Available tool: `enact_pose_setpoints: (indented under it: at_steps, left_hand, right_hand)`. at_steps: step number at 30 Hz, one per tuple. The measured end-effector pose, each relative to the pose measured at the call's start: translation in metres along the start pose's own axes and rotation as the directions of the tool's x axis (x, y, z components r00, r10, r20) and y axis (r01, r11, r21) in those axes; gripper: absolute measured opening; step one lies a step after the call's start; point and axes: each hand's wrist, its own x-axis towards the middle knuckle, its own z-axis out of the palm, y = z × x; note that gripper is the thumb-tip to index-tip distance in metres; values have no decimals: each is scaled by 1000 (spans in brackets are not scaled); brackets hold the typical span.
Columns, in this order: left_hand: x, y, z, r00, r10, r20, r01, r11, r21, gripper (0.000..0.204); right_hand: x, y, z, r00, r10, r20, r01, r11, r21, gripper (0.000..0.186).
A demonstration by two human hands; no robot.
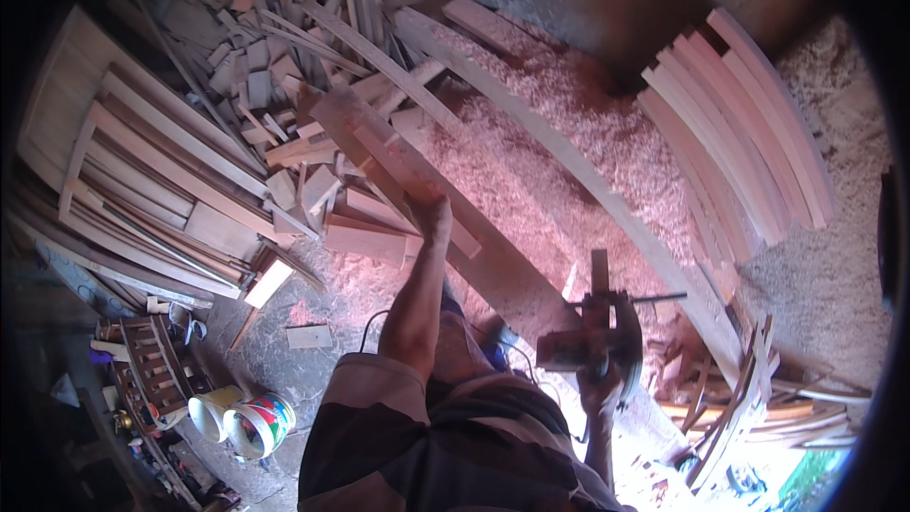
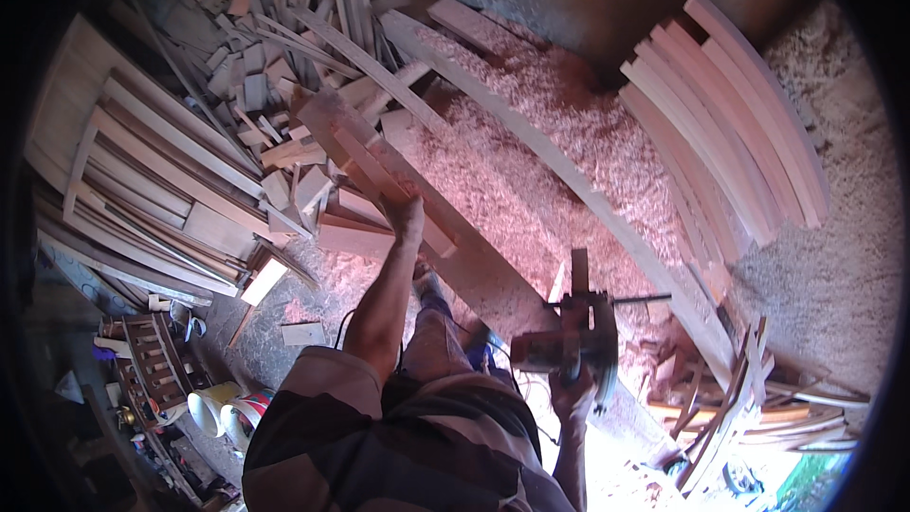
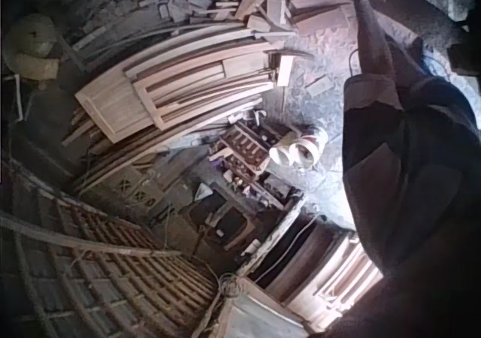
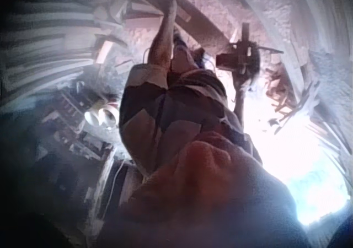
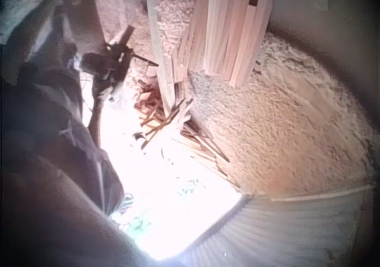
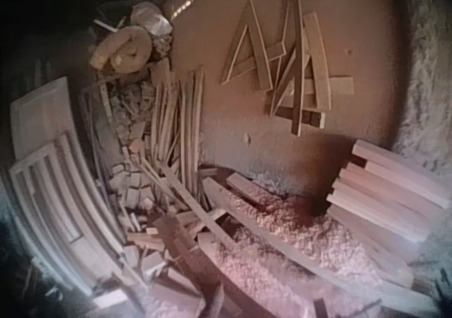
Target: The person uses a circular saw to cut a long plank of wood into shorter pieces. After each cut, the person stacks the cut pieces on a nearby pile.
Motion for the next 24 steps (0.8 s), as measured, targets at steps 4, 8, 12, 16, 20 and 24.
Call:
enact_pose_setpoints:
  at_steps: [4, 8, 12, 16, 20, 24]
  left_hand:
    - [1, -2, -13, 995, 13, 98, -16, 999, 28, 95]
    - [10, 15, -56, 986, -62, 154, 38, 988, 150, 79]
    - [17, 65, -120, 832, 427, 354, -526, 810, 259, 84]
    - [9, 123, -165, 484, 365, 795, -857, 384, 345, 95]
    - [5, 138, -164, 275, 158, 948, -961, 77, 265, 112]
    - [22, 114, -138, 145, 173, 974, -988, -17, 150, 128]
  right_hand:
    - [13, -29, -21, 986, 148, 79, -158, 978, 138, 37]
    - [21, -81, -35, 975, 64, 212, -103, 978, 182, 37]
    - [32, -124, -38, 938, -172, 301, 89, 959, 270, 42]
    - [47, -154, -22, 844, -305, 442, 160, 929, 335, 57]
    - [59, -175, 8, 777, -330, 536, 162, 928, 336, 57]
    - [65, -184, 38, 759, -307, 574, 176, 946, 274, 57]
